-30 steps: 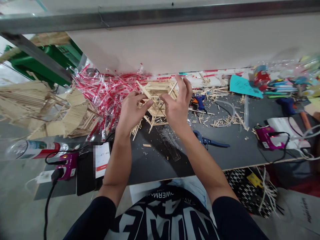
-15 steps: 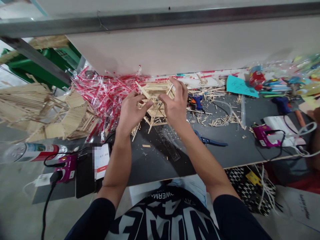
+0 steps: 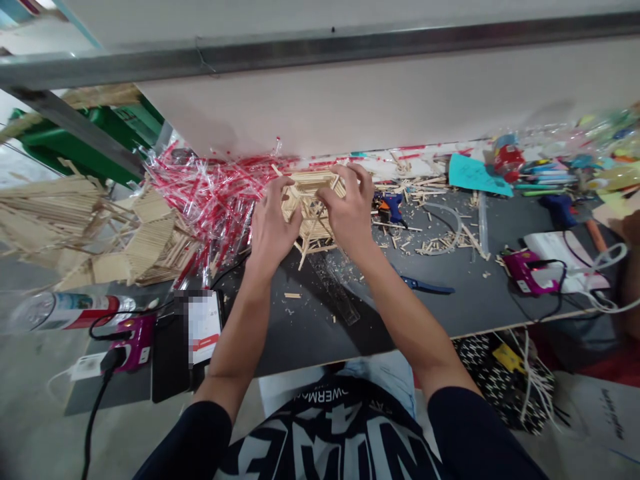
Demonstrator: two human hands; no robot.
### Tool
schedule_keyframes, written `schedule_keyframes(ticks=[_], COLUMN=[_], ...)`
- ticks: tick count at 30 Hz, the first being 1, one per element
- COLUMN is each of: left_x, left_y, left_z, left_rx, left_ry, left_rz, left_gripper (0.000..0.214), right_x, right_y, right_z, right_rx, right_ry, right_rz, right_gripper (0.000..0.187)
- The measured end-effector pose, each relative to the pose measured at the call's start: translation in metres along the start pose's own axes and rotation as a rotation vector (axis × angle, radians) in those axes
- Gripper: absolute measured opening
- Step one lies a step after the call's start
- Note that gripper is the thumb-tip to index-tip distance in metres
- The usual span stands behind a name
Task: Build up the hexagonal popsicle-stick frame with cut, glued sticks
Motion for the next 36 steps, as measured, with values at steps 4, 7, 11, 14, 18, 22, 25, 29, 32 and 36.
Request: schedule_keyframes(ticks=[4, 7, 11, 14, 18, 22, 25, 29, 32, 36], left_x=[-0.002, -0.002, -0.003, -0.002, -0.001, 0.000, 0.000, 0.000, -0.001, -0.003], left_y=[0.004, 0.006, 0.007, 0.006, 0.004, 0.003, 0.003, 0.005, 0.005, 0.005], left_z=[-0.001, 0.001, 0.002, 0.000, -0.001, 0.001, 0.002, 0.002, 0.001, 0.000], left_rx=[0.014, 0.015, 0.013, 0.016, 0.009, -0.018, -0.015, 0.006, 0.039, 0.060], left_ry=[0.070, 0.083, 0.074, 0.066, 0.053, 0.045, 0.037, 0.022, 0.008, 0.004], left_rz=[0.015, 0.020, 0.023, 0.008, -0.002, -0.005, -0.006, -0.013, -0.071, -0.128], left_gripper=[0.048, 0.044, 0.047, 0.039, 0.029, 0.025, 0.022, 0.021, 0.019, 0.018], right_x=[0.004, 0.007, 0.009, 0.009, 0.008, 0.009, 0.011, 0.012, 0.011, 0.009], right_y=[0.004, 0.006, 0.002, -0.002, -0.003, -0.003, -0.004, -0.003, -0.002, -0.002], right_z=[-0.003, -0.003, -0.001, -0.001, -0.005, -0.007, -0.006, -0.006, -0.006, -0.005], right_rx=[-0.019, -0.044, -0.062, -0.055, 0.036, 0.073, 0.057, 0.055, 0.078, 0.097], right_ry=[-0.002, -0.011, -0.016, -0.013, 0.013, 0.036, 0.035, 0.035, 0.027, 0.008], right_rz=[0.026, 0.043, 0.039, 0.035, 0.059, 0.098, 0.103, 0.112, 0.098, 0.059], right_gripper=[0.015, 0.017, 0.021, 0.024, 0.025, 0.025, 0.027, 0.026, 0.028, 0.025])
Point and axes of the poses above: each hand's wrist, its own x-axis towards the middle knuckle, its own y-axis out of the palm, z = x × y, the point moved 10 cm from there along x, towards the middle knuckle, and after that the axes turned 15 degrees about -z, right-handed, at the moved point
